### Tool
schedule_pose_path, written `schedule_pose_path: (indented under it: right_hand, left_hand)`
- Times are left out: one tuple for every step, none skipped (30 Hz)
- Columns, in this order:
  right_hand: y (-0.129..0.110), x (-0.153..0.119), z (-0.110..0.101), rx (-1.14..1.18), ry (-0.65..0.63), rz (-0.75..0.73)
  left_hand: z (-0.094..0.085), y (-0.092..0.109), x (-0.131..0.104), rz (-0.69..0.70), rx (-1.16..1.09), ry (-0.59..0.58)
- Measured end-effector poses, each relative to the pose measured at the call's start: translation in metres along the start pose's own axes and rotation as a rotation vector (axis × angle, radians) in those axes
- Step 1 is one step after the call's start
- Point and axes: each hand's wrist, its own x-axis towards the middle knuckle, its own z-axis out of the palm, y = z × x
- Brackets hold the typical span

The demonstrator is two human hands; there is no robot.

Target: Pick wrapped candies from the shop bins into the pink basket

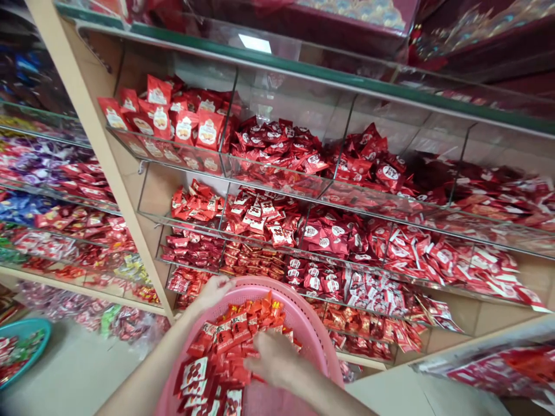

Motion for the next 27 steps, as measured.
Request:
schedule_pose_path:
  right_hand:
    - [0.0,0.0,-0.02,0.004,0.103,-0.027]
    - [0.001,0.002,-0.04,0.016,0.217,-0.06]
    - [0.002,0.004,-0.058,0.029,0.343,-0.088]
    - [0.005,0.007,-0.075,0.048,0.473,-0.104]
    - [0.008,0.012,-0.09,0.051,0.606,-0.103]
    - [0.012,0.018,-0.103,0.039,0.734,-0.098]
    - [0.015,0.024,-0.113,0.013,0.844,-0.095]
    - [0.018,0.031,-0.12,-0.025,0.933,-0.09]
    - [0.019,0.039,-0.126,-0.069,0.996,-0.087]
    - [0.019,0.046,-0.129,-0.114,1.034,-0.081]
    - [0.018,0.052,-0.131,-0.157,1.055,-0.066]
    - [0.016,0.057,-0.132,-0.196,1.065,-0.048]
    - [0.013,0.061,-0.131,-0.23,1.072,-0.03]
    - [0.01,0.063,-0.13,-0.257,1.079,-0.017]
    - [0.007,0.065,-0.128,-0.271,1.091,-0.008]
    - [0.005,0.065,-0.124,-0.264,1.104,-0.007]
    - [0.004,0.064,-0.121,-0.23,1.111,-0.01]
    - [0.004,0.064,-0.116,-0.159,1.107,-0.012]
    - [0.004,0.064,-0.111,-0.048,1.087,-0.012]
    - [0.005,0.064,-0.106,0.108,1.044,-0.011]
    - [0.006,0.064,-0.101,0.309,0.978,-0.013]
    - [0.007,0.065,-0.096,0.544,0.889,-0.018]
    - [0.007,0.067,-0.093,0.795,0.789,-0.028]
    - [0.007,0.068,-0.09,1.038,0.687,-0.042]
    - [0.006,0.07,-0.088,1.252,0.598,-0.058]
    - [0.006,0.071,-0.088,1.422,0.535,-0.07]
    - [0.005,0.072,-0.088,1.543,0.504,-0.079]
  left_hand:
    - [0.004,-0.003,0.002,-0.005,0.073,0.04]
    - [0.007,-0.005,0.003,-0.015,0.14,0.071]
    - [0.009,-0.006,0.003,-0.028,0.197,0.094]
    - [0.011,-0.006,0.003,-0.039,0.239,0.109]
    - [0.011,-0.006,0.003,-0.05,0.268,0.117]
    - [0.011,-0.005,0.002,-0.058,0.285,0.12]
    - [0.011,-0.004,0.001,-0.06,0.293,0.121]
    - [0.011,-0.003,0.001,-0.057,0.295,0.118]
    - [0.01,-0.002,0.0,-0.05,0.293,0.114]
    - [0.01,-0.002,0.0,-0.043,0.291,0.111]
    - [0.01,-0.002,0.0,-0.038,0.289,0.107]
    - [0.01,-0.002,-0.001,-0.033,0.287,0.106]
    - [0.009,-0.002,-0.001,-0.029,0.284,0.103]
    - [0.009,-0.003,-0.001,-0.024,0.281,0.104]
    - [0.009,-0.004,-0.001,-0.018,0.276,0.104]
    - [0.009,-0.005,0.0,-0.011,0.27,0.103]
    - [0.009,-0.006,0.0,-0.004,0.264,0.102]
    - [0.009,-0.007,0.0,0.0,0.258,0.1]
    - [0.01,-0.008,0.0,0.002,0.253,0.099]
    - [0.01,-0.008,0.001,0.002,0.248,0.102]
    - [0.01,-0.009,0.001,0.001,0.243,0.106]
    - [0.011,-0.01,0.001,-0.001,0.239,0.113]
    - [0.011,-0.01,0.001,-0.002,0.237,0.12]
    - [0.011,-0.01,0.001,-0.002,0.237,0.125]
    - [0.012,-0.01,0.001,0.0,0.238,0.128]
    - [0.012,-0.01,0.0,0.002,0.237,0.127]
    - [0.012,-0.01,0.0,0.006,0.234,0.124]
